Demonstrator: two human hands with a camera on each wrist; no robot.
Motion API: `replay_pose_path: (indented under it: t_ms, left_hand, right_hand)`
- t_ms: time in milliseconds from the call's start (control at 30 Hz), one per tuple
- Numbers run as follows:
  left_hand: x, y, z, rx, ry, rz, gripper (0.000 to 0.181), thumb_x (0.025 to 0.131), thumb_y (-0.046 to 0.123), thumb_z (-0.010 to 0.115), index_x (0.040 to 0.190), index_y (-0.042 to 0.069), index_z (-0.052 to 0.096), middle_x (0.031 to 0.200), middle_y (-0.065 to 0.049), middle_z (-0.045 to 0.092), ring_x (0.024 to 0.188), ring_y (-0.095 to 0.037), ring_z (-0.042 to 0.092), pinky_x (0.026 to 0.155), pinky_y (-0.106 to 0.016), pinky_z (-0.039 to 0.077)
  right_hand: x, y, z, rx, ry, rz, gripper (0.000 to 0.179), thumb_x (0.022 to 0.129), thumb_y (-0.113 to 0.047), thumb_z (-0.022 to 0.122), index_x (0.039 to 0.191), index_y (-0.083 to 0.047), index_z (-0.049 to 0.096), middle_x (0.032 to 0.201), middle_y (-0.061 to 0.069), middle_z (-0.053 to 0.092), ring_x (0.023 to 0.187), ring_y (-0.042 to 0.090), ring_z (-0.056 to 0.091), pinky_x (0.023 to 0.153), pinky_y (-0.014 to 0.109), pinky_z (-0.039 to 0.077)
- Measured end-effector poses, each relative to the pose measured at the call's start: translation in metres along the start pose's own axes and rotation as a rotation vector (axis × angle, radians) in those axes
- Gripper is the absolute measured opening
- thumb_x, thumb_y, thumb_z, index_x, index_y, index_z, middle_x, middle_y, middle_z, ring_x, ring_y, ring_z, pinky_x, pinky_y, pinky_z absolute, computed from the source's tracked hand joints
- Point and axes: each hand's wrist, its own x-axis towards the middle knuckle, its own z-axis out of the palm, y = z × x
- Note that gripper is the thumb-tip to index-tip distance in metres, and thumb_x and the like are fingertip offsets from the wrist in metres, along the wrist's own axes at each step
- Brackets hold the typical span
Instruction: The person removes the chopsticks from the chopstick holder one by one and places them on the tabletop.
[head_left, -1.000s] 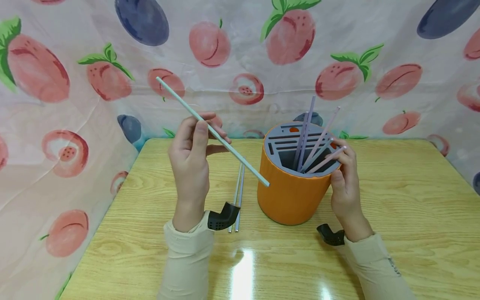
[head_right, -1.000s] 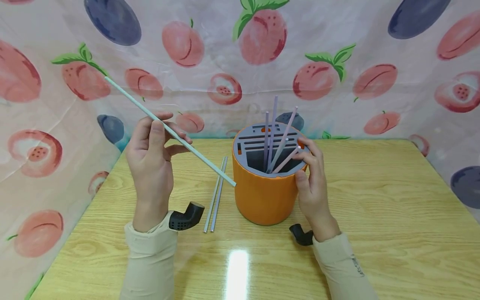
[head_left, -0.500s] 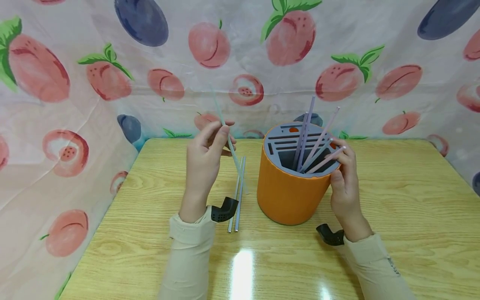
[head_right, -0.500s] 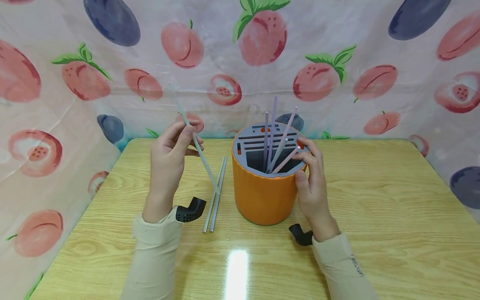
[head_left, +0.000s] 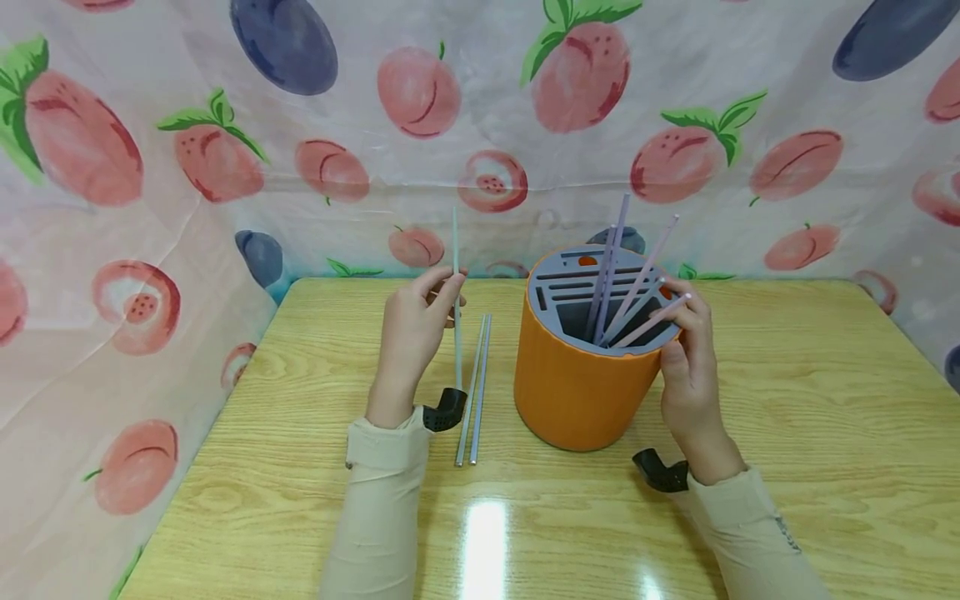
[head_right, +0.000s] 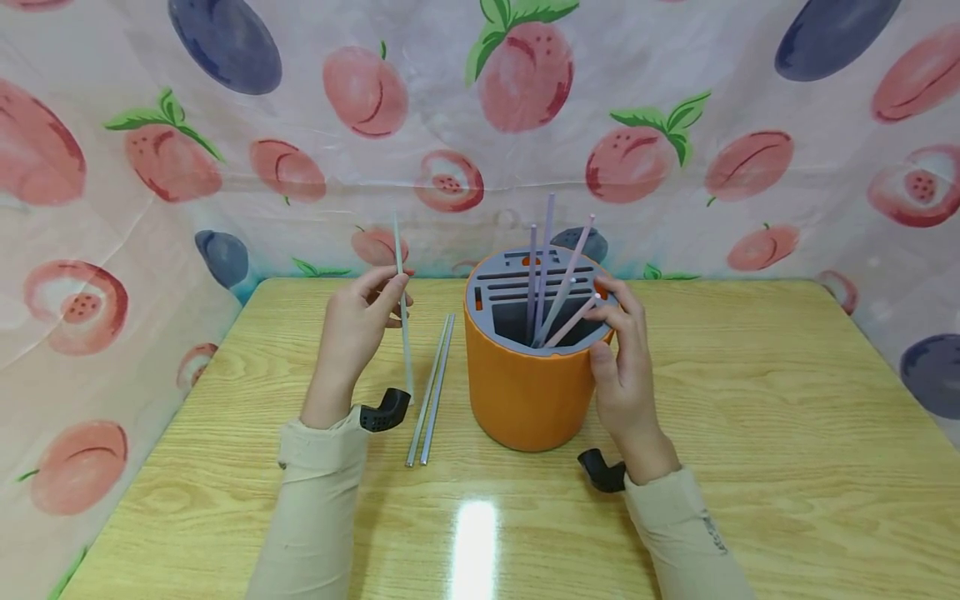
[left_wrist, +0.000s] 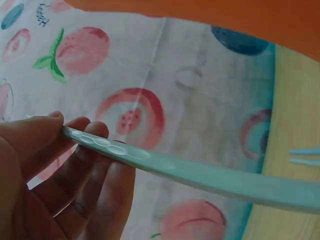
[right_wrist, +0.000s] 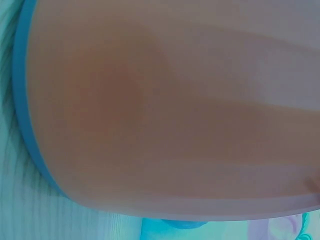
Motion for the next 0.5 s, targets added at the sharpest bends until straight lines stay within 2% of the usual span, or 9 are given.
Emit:
replay_pose_path:
  t_ms: [267, 500]
  left_hand:
    - [0.004, -0.018, 0.002, 0.083, -0.037, -0.111, 0.024, 0.091, 0.035, 0.050, 0.100, 0.017, 0.064, 0.074, -0.001, 0.060, 0.065, -0.022, 0.060, 0.058, -0.031, 0.053]
    - [0.005, -0.029, 0.004, 0.112, -0.063, -0.171, 0.027, 0.093, 0.028, 0.049, 0.117, 0.018, 0.057, 0.079, -0.006, 0.061, 0.062, -0.021, 0.061, 0.053, -0.028, 0.052]
  right_hand:
    - [-0.002, -0.001, 0.000, 0.010, -0.009, 0.009, 0.053, 0.093, -0.040, 0.042, 0.100, 0.012, 0.044, 0.130, 0.029, 0.029, 0.123, 0.036, 0.025, 0.097, 0.034, 0.029]
    - [-0.003, -0.002, 0.001, 0.025, -0.010, 0.011, 0.051, 0.093, -0.039, 0.043, 0.101, 0.012, 0.044, 0.130, 0.029, 0.028, 0.123, 0.037, 0.024, 0.097, 0.034, 0.030]
